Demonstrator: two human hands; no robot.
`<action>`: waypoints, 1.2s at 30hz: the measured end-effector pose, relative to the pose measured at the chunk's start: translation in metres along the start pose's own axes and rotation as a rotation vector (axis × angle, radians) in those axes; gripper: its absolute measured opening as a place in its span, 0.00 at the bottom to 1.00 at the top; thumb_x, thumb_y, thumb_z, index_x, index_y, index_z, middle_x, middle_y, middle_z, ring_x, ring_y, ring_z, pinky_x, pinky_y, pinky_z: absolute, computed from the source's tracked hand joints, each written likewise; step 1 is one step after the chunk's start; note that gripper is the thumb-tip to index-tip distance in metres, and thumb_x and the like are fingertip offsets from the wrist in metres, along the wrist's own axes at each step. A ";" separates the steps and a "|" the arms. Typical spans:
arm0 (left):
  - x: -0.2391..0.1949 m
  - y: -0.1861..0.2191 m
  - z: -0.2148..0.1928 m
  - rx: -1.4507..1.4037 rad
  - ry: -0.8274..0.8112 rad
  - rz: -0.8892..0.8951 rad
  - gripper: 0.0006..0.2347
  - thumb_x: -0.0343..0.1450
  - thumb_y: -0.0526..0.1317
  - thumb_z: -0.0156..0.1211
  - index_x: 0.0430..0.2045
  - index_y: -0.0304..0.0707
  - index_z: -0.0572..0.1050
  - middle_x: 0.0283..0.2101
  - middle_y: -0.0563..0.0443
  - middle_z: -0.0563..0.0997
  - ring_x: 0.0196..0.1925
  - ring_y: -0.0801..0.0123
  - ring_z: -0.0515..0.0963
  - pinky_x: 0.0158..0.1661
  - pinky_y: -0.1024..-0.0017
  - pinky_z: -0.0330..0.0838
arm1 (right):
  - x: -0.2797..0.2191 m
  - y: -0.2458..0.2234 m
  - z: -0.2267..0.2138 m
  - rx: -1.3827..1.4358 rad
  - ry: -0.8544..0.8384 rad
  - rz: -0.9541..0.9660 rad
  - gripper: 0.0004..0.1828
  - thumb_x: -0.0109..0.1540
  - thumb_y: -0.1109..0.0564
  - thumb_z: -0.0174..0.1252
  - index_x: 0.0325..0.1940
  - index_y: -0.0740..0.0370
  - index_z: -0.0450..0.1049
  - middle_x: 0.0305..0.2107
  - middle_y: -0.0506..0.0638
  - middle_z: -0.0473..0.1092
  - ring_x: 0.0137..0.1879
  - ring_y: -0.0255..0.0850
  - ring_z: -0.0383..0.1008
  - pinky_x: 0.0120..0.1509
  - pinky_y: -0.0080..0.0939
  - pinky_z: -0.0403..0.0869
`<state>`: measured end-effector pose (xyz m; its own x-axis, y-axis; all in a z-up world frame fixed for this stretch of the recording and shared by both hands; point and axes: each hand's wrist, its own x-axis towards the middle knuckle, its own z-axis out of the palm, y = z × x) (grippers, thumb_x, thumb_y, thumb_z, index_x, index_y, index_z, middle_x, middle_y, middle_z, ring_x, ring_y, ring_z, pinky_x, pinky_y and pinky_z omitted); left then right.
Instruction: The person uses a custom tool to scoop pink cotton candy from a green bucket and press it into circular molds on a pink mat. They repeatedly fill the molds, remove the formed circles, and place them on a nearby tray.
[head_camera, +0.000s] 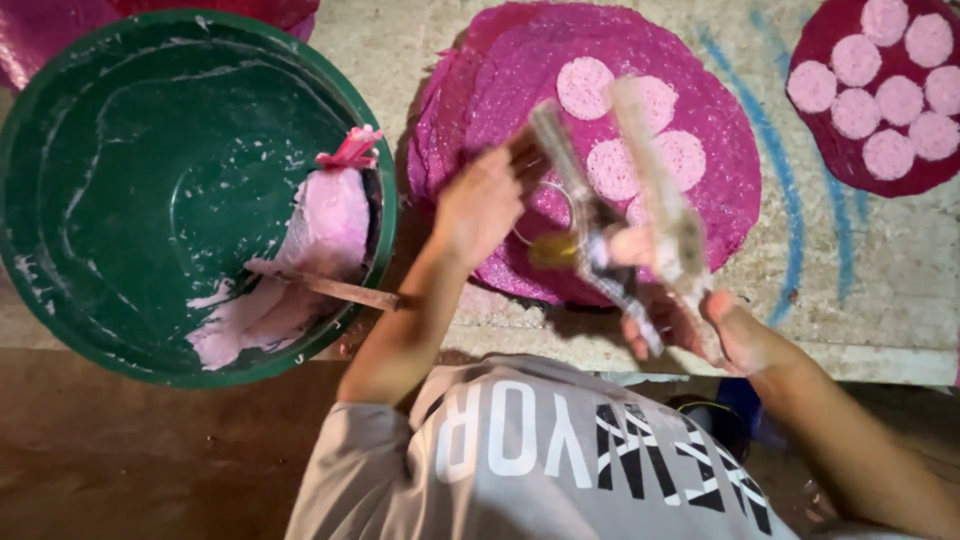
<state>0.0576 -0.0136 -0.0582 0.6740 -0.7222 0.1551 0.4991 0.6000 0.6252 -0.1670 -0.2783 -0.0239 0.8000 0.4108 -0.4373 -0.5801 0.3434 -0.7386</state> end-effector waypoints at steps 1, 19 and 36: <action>0.006 0.005 0.000 -0.425 -0.141 -0.041 0.37 0.77 0.61 0.54 0.74 0.32 0.56 0.73 0.34 0.64 0.77 0.47 0.59 0.77 0.53 0.45 | 0.005 -0.008 0.004 0.025 -0.080 0.077 0.55 0.57 0.18 0.49 0.67 0.68 0.62 0.47 0.62 0.72 0.53 0.49 0.75 0.57 0.49 0.76; 0.070 -0.002 -0.043 -0.648 -0.149 0.448 0.12 0.78 0.52 0.45 0.38 0.46 0.67 0.37 0.57 0.73 0.44 0.68 0.75 0.54 0.63 0.73 | 0.087 -0.132 0.013 -0.956 0.204 0.559 0.50 0.61 0.22 0.19 0.53 0.61 0.73 0.35 0.56 0.79 0.44 0.45 0.81 0.55 0.46 0.79; 0.106 -0.033 -0.055 -0.704 -0.195 0.420 0.11 0.76 0.51 0.44 0.35 0.48 0.68 0.32 0.59 0.73 0.39 0.71 0.76 0.50 0.63 0.75 | 0.085 -0.127 0.018 -1.034 0.451 0.388 0.43 0.68 0.27 0.31 0.40 0.68 0.75 0.23 0.55 0.72 0.30 0.44 0.73 0.39 0.47 0.74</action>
<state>0.1424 -0.0908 -0.1040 0.8057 -0.3990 0.4379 0.4945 0.8599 -0.1263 -0.0276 -0.2719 0.0418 0.7004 -0.0674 -0.7105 -0.5616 -0.6665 -0.4904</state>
